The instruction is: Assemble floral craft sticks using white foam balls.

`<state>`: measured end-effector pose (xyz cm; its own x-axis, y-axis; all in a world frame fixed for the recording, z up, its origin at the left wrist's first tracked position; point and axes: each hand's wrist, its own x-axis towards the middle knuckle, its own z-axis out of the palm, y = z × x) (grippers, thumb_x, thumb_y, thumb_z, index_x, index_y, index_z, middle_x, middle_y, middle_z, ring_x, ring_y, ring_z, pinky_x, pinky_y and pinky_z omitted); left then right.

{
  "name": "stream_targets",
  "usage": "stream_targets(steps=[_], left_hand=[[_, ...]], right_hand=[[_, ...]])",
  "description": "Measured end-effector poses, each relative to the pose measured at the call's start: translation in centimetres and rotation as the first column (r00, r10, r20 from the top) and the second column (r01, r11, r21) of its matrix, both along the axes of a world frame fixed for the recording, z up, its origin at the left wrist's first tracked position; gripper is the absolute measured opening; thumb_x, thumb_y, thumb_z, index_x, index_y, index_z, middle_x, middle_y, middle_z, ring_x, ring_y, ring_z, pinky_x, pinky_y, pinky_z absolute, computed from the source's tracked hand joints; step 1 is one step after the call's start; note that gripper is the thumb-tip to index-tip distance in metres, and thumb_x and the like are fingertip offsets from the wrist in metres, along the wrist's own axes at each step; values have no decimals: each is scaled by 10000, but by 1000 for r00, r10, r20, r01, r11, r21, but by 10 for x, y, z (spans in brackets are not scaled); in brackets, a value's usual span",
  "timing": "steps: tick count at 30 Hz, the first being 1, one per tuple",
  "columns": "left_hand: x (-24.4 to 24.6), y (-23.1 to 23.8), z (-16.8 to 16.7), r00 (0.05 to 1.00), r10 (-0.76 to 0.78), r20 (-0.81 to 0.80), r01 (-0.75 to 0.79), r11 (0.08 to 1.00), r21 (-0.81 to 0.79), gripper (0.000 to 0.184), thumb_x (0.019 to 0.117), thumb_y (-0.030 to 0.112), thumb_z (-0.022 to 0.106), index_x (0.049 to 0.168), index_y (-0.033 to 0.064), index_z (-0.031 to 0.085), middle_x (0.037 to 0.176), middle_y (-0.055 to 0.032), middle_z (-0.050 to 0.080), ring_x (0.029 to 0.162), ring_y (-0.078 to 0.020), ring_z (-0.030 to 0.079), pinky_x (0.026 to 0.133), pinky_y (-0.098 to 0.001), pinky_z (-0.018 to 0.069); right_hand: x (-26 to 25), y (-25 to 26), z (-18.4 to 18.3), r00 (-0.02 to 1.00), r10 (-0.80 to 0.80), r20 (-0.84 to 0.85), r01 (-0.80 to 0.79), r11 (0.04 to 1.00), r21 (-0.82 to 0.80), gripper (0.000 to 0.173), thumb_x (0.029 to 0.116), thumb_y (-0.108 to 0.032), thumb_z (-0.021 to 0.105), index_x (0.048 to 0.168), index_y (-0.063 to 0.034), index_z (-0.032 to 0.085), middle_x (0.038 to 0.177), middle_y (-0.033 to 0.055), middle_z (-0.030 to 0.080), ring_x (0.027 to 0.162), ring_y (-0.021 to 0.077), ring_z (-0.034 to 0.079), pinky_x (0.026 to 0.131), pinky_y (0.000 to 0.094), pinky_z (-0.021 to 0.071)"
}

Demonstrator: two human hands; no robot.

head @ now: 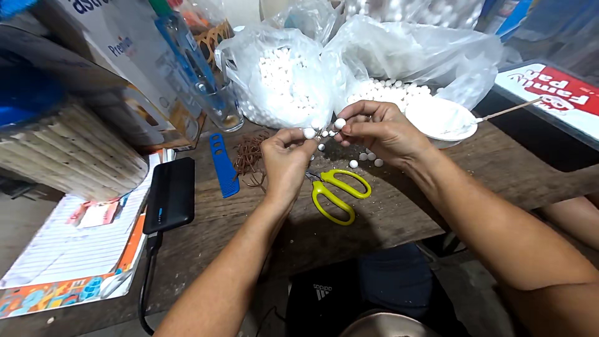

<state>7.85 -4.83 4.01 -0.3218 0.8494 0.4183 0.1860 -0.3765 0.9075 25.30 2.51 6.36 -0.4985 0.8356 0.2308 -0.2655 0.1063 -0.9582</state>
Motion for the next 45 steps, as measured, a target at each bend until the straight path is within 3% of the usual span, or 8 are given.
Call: stream_targets(steps=[4, 8, 14, 32, 35, 38, 41, 45], left_hand=[[0, 0, -1, 999, 4, -44, -2, 999, 38, 140, 829, -85, 710, 825, 53, 688, 931, -4, 678, 752, -25, 618, 662, -173, 526], [1, -1, 0, 993, 18, -114, -7, 995, 96, 132, 829, -93, 707, 804, 31, 669, 964, -34, 671, 841, -30, 622, 714, -164, 519], [3, -2, -2, 987, 28, -159, -5, 990, 138, 132, 809, -106, 710, 789, 16, 663, 954, -53, 661, 836, -12, 624, 670, -130, 514], [4, 1, -6, 965, 64, -253, -11, 979, 204, 92, 805, -105, 697, 798, -16, 673, 945, -91, 658, 835, -33, 637, 675, -138, 537], [3, -2, -4, 952, 63, -299, -8, 983, 181, 96, 808, -84, 697, 798, 7, 666, 958, -80, 652, 790, -32, 634, 632, -145, 533], [5, 3, -8, 948, 113, -297, -45, 973, 225, 64, 814, -79, 707, 804, -17, 691, 950, -99, 651, 810, -30, 631, 676, -133, 533], [4, 1, -7, 935, 107, -339, -35, 977, 210, 67, 815, -62, 708, 804, 0, 683, 958, -88, 641, 793, -36, 625, 655, -145, 530], [4, 0, -5, 930, 122, -346, -54, 978, 202, 64, 824, -57, 714, 811, -3, 681, 957, -89, 641, 773, -37, 626, 646, -148, 534]], right_hand=[[-1, -1, -2, 998, -69, -8, 70, 993, 99, 261, 812, 156, 646, 966, -53, 677, 820, -11, 713, 704, 84, 703, 715, 255, 629], [0, -1, -3, 995, -99, 0, 98, 982, 159, 239, 852, 149, 637, 1008, -6, 731, 866, 7, 738, 753, 90, 718, 751, 261, 631], [-4, -4, -7, 985, -166, 35, 143, 922, 361, 209, 829, 115, 688, 998, -1, 731, 924, -6, 747, 804, 48, 714, 784, 229, 620], [-6, -2, -11, 980, -194, 51, 146, 866, 479, 199, 797, 113, 738, 973, 22, 720, 932, 17, 733, 796, 24, 698, 771, 192, 609], [-6, -1, -14, 972, -230, 53, 157, 796, 585, 165, 809, 66, 745, 971, 39, 725, 935, 35, 699, 776, 8, 665, 735, 160, 583], [-7, 0, -18, 958, -282, 53, 170, 707, 687, 148, 822, 39, 735, 969, 50, 728, 940, 67, 698, 778, 13, 660, 732, 161, 576], [-7, -2, -18, 938, -337, 74, 168, 632, 757, 137, 851, 14, 719, 980, 57, 737, 963, 112, 694, 794, 38, 667, 744, 169, 574], [-5, -5, -15, 947, -306, 101, 136, 665, 734, 162, 877, 25, 692, 1027, 56, 745, 1020, 118, 680, 840, 36, 678, 789, 166, 585]])
